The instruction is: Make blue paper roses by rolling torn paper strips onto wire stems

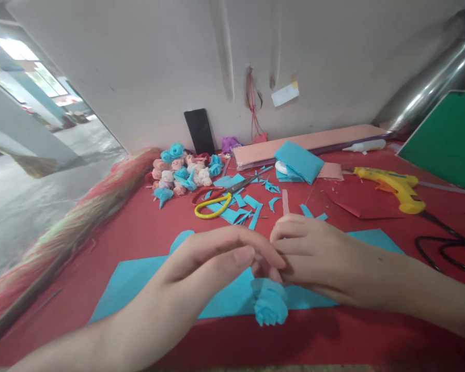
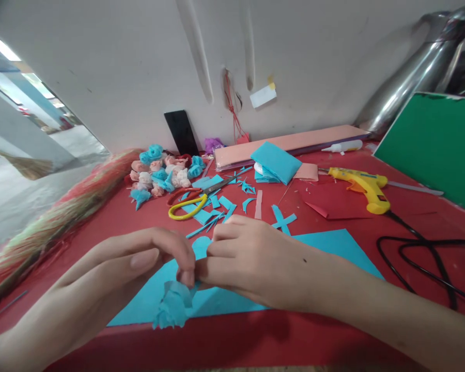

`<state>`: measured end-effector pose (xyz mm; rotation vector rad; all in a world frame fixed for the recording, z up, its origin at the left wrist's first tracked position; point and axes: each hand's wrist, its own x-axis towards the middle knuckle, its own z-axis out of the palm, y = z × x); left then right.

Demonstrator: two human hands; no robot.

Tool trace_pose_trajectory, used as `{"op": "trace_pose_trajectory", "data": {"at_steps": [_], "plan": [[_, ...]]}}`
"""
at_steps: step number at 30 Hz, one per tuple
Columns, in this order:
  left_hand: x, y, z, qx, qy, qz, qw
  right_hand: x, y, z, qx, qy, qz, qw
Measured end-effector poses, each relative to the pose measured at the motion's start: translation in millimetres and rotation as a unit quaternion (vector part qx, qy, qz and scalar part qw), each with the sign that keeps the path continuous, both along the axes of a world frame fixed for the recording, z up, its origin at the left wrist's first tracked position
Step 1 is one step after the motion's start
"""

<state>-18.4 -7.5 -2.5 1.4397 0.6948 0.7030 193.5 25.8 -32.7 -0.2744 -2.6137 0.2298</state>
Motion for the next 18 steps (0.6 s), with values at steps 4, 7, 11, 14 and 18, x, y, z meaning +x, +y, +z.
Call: {"op": "trace_pose_trajectory", "data": {"at_steps": [4,7,11,14,18], "plan": [[0.2,0.1,1.7,-0.018,-0.004,-0.009,1.0,0.1,-1.2,0.1,-0.007,-0.009,-0.001,1.0],[1.7,0.6,1.0,-0.038,-0.02,-0.016,0.999,-1.0,-0.6,-2.1,-0.02,-0.021,0.001,1.0],[2.6,0.7,-1.8,-0.02,-0.04,-0.018,0.999,-2.9,1.7,-5.9,-0.037,0.003,0.021,0.999],[0.8,1.6,-5.4,0.036,-0.042,0.029,0.998,-3.5,1.2,-6.6,-0.066,0.028,0.013,0.997],[0.1,8.3,-10.1,0.147,-0.013,0.089,0.985,-5.4,-3.3,-6.4,-0.22,0.095,-0.024,0.971]]}}
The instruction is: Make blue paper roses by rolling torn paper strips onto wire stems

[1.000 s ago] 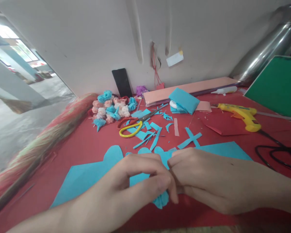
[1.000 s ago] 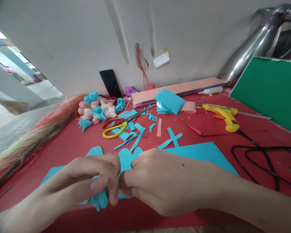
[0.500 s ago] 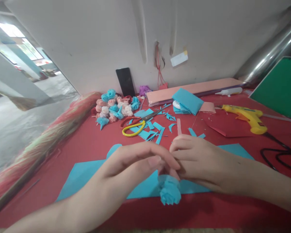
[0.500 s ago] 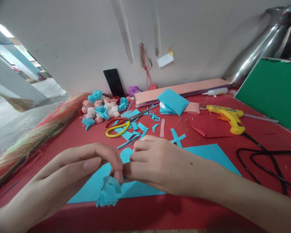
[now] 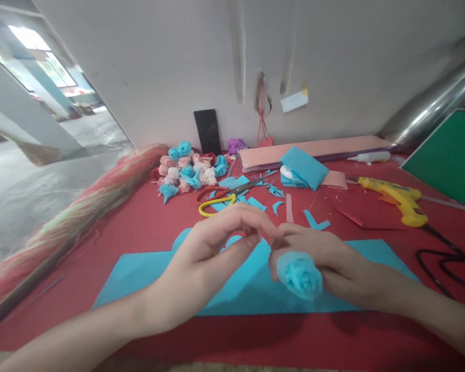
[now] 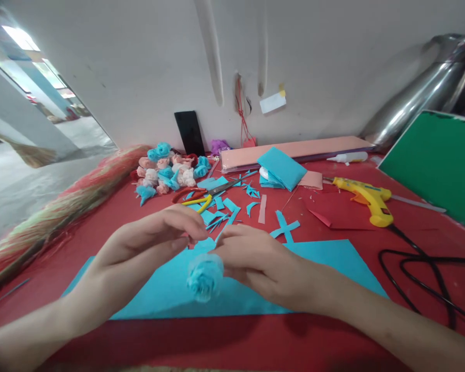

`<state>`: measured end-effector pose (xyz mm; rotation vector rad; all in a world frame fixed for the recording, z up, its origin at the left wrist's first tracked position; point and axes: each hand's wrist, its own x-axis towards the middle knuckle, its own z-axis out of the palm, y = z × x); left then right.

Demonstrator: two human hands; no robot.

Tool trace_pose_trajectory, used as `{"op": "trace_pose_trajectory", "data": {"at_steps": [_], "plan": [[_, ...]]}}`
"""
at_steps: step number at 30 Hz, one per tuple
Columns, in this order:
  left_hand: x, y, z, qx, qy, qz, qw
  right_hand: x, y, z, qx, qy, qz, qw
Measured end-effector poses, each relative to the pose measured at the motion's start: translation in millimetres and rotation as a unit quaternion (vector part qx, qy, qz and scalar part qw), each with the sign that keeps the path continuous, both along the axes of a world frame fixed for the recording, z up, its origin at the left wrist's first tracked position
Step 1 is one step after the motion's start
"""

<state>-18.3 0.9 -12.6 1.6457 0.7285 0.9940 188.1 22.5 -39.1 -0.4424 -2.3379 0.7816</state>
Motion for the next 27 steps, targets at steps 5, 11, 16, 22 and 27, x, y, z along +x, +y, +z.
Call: {"op": "trace_pose_trajectory", "data": {"at_steps": [5,11,16,22,27], "plan": [[2.8,6.5,-1.4,0.043,0.025,-0.003,0.999,-6.0,-7.1,-1.7,-0.127,0.081,0.007,0.989],[6.3,3.0,-6.1,-0.058,-0.025,-0.049,0.997,-10.5,-15.6,-5.9,-0.28,0.114,0.012,0.953],[11.1,2.8,-14.0,-0.135,-0.089,-0.098,0.982,-13.4,-15.5,-16.0,-0.388,0.131,0.052,0.911],[14.2,5.0,-18.1,-0.169,-0.064,-0.102,0.978,-15.7,-7.1,-29.8,-0.436,0.122,0.115,0.884],[16.5,5.0,-24.6,-0.161,-0.06,-0.093,0.981,-16.5,-8.4,-34.1,-0.447,0.097,0.118,0.881]]}}
